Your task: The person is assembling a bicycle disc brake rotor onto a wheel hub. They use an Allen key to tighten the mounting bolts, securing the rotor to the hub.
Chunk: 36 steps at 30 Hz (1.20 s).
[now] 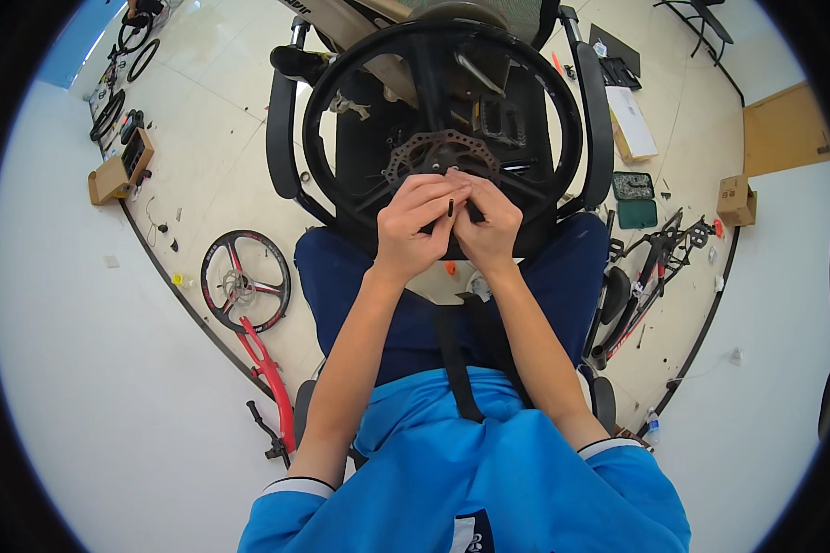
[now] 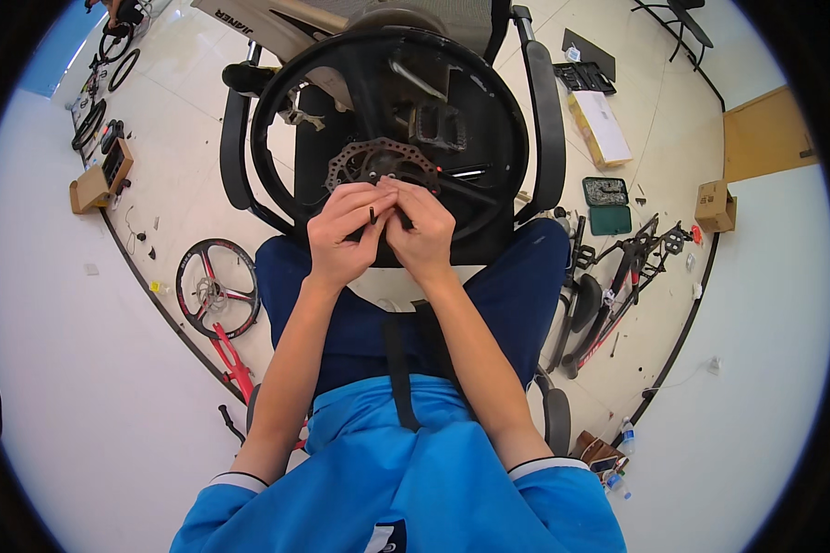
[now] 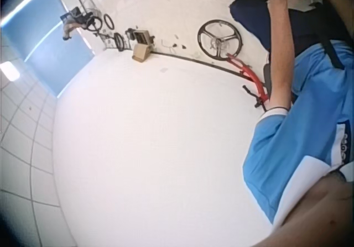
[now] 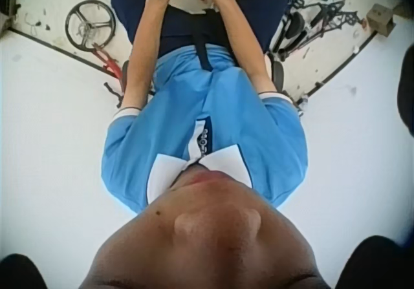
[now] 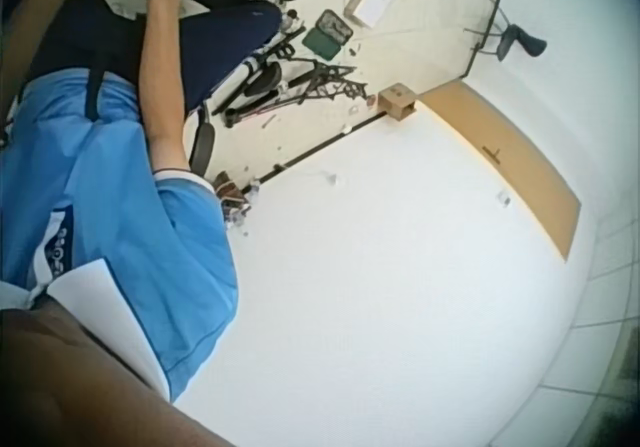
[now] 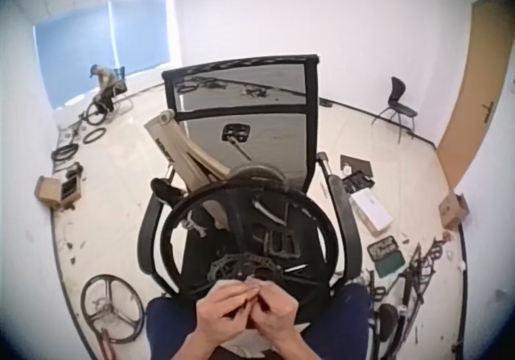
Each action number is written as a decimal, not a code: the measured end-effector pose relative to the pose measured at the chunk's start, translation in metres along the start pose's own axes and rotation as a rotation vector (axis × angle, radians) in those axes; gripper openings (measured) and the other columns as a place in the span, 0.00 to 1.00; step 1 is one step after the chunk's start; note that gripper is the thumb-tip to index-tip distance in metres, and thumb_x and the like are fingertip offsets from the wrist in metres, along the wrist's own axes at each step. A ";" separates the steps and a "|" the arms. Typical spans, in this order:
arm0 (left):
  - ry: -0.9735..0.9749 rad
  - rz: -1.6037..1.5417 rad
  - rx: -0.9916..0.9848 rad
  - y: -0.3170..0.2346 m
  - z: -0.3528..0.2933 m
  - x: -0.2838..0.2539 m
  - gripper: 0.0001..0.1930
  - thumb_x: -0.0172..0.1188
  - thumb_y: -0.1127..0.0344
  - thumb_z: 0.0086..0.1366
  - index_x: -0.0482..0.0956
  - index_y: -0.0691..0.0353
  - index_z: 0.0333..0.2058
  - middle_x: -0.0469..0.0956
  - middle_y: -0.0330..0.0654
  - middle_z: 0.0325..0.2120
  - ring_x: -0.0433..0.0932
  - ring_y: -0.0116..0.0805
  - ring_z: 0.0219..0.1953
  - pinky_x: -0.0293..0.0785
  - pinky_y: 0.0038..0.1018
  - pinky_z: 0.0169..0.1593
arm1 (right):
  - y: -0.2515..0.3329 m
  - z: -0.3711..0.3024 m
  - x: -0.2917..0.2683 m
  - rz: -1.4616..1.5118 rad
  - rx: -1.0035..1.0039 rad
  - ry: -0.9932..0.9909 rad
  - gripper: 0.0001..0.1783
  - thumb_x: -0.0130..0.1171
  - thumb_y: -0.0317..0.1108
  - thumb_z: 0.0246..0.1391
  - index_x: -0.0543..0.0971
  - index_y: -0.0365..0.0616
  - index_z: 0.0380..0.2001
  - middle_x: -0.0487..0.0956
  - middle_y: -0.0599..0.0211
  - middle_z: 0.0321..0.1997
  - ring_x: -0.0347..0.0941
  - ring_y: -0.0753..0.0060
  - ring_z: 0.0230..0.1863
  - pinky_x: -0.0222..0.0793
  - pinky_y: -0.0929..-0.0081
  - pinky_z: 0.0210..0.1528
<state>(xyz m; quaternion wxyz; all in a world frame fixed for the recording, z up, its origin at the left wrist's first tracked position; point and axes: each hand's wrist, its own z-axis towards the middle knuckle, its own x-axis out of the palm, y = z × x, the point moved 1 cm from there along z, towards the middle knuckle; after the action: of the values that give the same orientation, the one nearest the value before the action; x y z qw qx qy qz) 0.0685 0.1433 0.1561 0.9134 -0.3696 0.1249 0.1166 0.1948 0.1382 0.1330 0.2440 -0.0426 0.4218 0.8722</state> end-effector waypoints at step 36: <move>0.005 0.070 0.100 -0.008 -0.015 0.010 0.20 0.62 0.83 0.45 0.84 0.66 0.40 0.82 0.43 0.41 0.78 0.41 0.43 0.77 0.30 0.46 | -0.002 -0.006 0.007 0.028 0.113 -0.123 0.14 0.62 0.17 0.40 0.84 0.36 0.34 0.84 0.56 0.39 0.81 0.61 0.40 0.76 0.73 0.42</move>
<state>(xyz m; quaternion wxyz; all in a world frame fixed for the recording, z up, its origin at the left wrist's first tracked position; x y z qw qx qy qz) 0.0784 0.1286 0.1478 0.9256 -0.3194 0.1458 0.1413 0.1885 0.1370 0.1259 0.2592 0.0310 0.4552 0.8512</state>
